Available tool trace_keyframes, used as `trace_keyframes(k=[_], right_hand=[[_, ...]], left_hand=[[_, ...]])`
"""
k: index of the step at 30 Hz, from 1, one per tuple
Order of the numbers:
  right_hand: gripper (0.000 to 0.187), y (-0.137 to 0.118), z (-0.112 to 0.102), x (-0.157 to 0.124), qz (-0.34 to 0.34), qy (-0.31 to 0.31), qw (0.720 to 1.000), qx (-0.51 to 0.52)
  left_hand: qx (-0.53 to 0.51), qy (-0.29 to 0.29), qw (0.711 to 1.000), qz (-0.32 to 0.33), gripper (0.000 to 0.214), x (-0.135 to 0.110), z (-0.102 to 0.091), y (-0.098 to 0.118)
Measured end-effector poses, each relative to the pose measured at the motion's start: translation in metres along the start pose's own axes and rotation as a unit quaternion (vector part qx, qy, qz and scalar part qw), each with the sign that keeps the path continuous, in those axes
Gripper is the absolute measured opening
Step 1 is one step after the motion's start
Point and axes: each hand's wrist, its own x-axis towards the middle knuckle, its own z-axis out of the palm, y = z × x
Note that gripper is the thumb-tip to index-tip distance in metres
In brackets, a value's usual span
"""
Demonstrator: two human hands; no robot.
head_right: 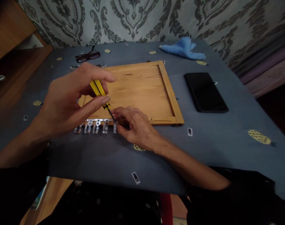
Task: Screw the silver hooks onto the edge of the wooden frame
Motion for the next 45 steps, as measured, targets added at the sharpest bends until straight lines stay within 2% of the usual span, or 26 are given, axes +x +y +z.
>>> trace_keyframes(k=[8,15,21,26,31,35,45], right_hand=[[0.03,-0.0038,-0.0024,-0.0005,0.02,-0.013,0.998,0.056],[0.033,0.0,-0.0019,-0.0022,0.009,-0.012,0.998,0.068],[0.023,-0.0004,-0.0028,0.0011,0.017,-0.009,0.998,0.055],[0.026,0.0019,-0.002,0.0022,0.008,0.002,0.999,0.035],[0.029,0.0032,-0.0023,0.0015,0.0,0.008,0.999,0.043],[0.026,0.0047,-0.0019,0.0015,-0.018,0.016,0.997,0.07],[0.024,0.0035,0.0013,0.0019,0.013,0.039,0.996,0.078]], left_hand=[[0.002,-0.001,1.0,0.002,0.025,0.0008,-0.0005,0.0008],[0.021,0.004,1.0,0.016,0.024,0.0007,-0.0003,0.0024],[-0.012,0.0,1.0,-0.01,0.025,0.0,-0.0018,0.0029],[-0.088,-0.039,0.995,-0.025,0.036,-0.0017,-0.0025,0.0011],[-0.022,-0.02,1.0,0.008,0.032,-0.0018,-0.0002,-0.0014],[-0.007,-0.008,1.0,0.007,0.029,-0.0013,-0.0001,-0.0018],[-0.112,-0.049,0.992,-0.012,0.033,-0.0011,-0.0036,0.0021]])
